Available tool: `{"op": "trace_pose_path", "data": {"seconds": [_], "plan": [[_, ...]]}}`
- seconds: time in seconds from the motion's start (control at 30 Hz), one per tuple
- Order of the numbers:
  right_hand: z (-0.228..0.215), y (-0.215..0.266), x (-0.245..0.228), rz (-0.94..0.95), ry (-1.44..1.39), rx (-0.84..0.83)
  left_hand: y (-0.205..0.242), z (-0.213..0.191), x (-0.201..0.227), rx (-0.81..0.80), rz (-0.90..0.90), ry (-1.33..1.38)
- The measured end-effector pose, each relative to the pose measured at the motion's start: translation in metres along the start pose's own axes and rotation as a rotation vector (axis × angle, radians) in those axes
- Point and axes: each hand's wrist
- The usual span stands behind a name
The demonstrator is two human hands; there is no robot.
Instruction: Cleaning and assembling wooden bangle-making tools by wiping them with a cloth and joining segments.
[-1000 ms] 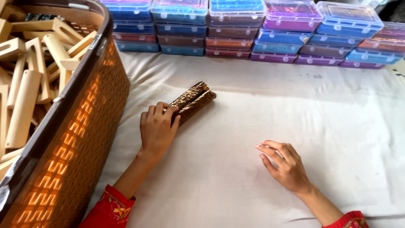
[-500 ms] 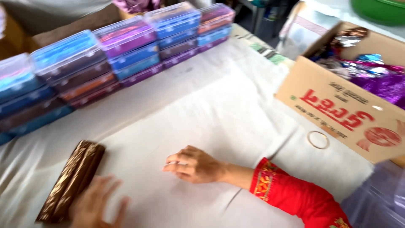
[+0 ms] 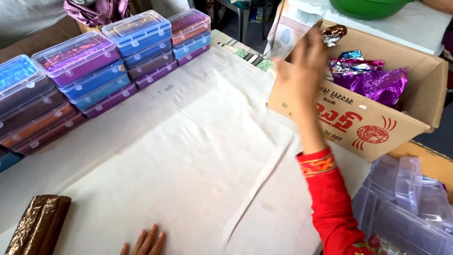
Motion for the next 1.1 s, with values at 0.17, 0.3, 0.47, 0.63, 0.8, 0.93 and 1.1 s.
{"op": "trace_pose_path", "data": {"seconds": [0.17, 0.3, 0.47, 0.63, 0.8, 0.93, 1.1], "plan": [[-0.004, -0.004, 0.068, 0.172, 0.271, -0.196, 0.005, -0.006, 0.003, -0.085, -0.031, 0.015], [-0.007, -0.005, 0.064, 0.330, 0.264, -0.382, 0.014, -0.031, 0.005, -0.165, -0.058, 0.028], [-0.003, -0.009, 0.077, 0.209, 0.187, -0.290, 0.031, -0.062, 0.012, -0.264, -0.068, 0.066], [-0.017, -0.012, 0.062, 0.056, -0.002, -0.103, 0.036, -0.052, 0.012, -0.225, -0.083, 0.103], [-0.057, -0.005, -0.027, -0.247, -0.403, 0.083, 0.030, -0.018, 0.017, 0.107, -0.134, 0.107], [-0.045, 0.041, -0.119, -0.121, -0.760, -0.256, 0.037, -0.021, 0.020, 0.222, -0.139, 0.178], [-0.005, 0.156, -0.195, -0.758, -1.082, -0.617, 0.030, 0.025, 0.027, 1.044, -0.062, 0.317]]}}
Point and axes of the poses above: each hand's wrist, its own y-axis away from the middle knuckle, its own z-axis out of the palm, x = y × z
